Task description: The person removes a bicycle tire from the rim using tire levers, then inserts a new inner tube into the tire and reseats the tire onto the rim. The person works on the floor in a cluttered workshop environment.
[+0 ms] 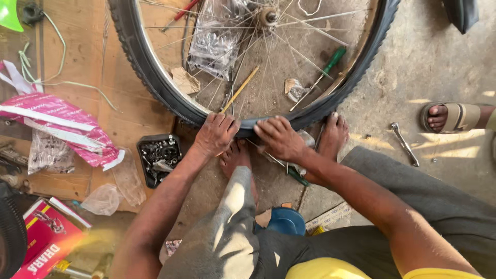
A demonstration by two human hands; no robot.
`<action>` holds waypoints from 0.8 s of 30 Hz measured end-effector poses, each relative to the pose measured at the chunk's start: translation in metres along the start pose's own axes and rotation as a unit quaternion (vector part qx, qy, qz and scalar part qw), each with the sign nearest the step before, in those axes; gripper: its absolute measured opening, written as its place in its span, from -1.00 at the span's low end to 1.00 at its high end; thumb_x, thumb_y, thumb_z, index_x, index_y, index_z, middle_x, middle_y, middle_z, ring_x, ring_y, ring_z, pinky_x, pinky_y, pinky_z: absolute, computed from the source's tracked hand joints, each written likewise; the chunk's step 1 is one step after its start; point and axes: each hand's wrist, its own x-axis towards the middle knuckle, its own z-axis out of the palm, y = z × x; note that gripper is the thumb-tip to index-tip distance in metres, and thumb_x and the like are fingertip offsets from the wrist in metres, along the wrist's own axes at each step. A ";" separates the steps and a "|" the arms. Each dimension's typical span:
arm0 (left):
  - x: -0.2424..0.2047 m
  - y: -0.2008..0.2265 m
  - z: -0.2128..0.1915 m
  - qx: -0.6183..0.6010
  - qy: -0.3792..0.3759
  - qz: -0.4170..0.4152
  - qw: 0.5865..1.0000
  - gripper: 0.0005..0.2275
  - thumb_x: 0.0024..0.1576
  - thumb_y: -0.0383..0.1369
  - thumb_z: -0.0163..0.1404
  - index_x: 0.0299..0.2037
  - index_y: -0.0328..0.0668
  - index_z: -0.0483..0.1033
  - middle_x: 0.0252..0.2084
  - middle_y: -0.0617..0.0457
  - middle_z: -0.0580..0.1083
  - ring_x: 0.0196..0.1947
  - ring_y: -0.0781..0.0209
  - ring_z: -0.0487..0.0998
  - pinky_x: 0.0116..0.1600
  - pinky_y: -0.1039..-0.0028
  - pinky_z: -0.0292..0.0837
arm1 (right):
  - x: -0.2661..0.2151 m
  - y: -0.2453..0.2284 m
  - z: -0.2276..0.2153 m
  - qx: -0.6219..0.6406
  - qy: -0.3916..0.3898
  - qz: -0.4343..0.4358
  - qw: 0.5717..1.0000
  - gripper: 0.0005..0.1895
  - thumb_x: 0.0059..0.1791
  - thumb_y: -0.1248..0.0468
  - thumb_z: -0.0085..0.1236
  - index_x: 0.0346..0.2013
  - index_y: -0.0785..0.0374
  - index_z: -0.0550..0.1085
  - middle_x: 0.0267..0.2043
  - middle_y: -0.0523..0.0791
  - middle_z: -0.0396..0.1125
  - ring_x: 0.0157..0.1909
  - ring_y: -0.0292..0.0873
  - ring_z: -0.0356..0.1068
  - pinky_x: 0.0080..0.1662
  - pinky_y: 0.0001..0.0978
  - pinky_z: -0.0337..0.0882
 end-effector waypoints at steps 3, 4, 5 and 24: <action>0.021 -0.010 -0.014 -0.070 -0.036 -0.002 0.997 -0.76 0.00 -0.39 0.05 -0.11 -0.19 0.51 -0.13 -0.07 0.41 -0.08 -0.06 0.46 -0.05 0.17 0.37 | 0.003 -0.003 0.001 -0.089 -0.009 0.014 0.996 -0.29 -0.16 0.21 0.14 0.30 0.24 0.32 0.23 -0.01 0.30 0.25 0.06 0.27 0.26 0.09 0.20; 0.029 -0.012 -0.015 -0.076 -0.056 -0.017 0.995 -0.76 -0.02 -0.40 0.05 -0.14 -0.19 0.51 -0.14 -0.10 0.42 -0.10 -0.10 0.47 -0.09 0.16 0.39 | 0.004 -0.003 0.006 -0.116 -0.021 0.035 0.992 -0.31 -0.16 0.31 0.15 0.29 0.22 0.34 0.23 -0.04 0.33 0.26 0.02 0.28 0.29 0.08 0.20; 0.022 -0.002 -0.018 -0.094 -0.091 -0.035 0.991 -0.77 -0.04 -0.40 0.06 -0.17 -0.20 0.51 -0.15 -0.13 0.42 -0.12 -0.14 0.48 -0.13 0.14 0.40 | 0.000 -0.008 0.012 -0.075 -0.010 0.052 0.996 -0.35 -0.13 0.32 0.17 0.29 0.21 0.36 0.20 -0.06 0.33 0.25 0.01 0.30 0.27 0.05 0.22; 0.041 0.050 -0.017 0.096 -0.212 -0.186 0.955 -0.86 0.16 -0.38 -0.07 -0.13 -0.19 0.46 -0.20 -0.05 0.47 -0.09 0.02 0.44 0.12 0.09 0.23 | 0.065 -0.017 0.030 0.094 -0.180 0.260 0.944 -0.72 -0.21 0.26 0.24 -0.27 0.25 0.40 -0.28 0.07 0.41 -0.17 0.22 0.44 -0.14 0.10 0.42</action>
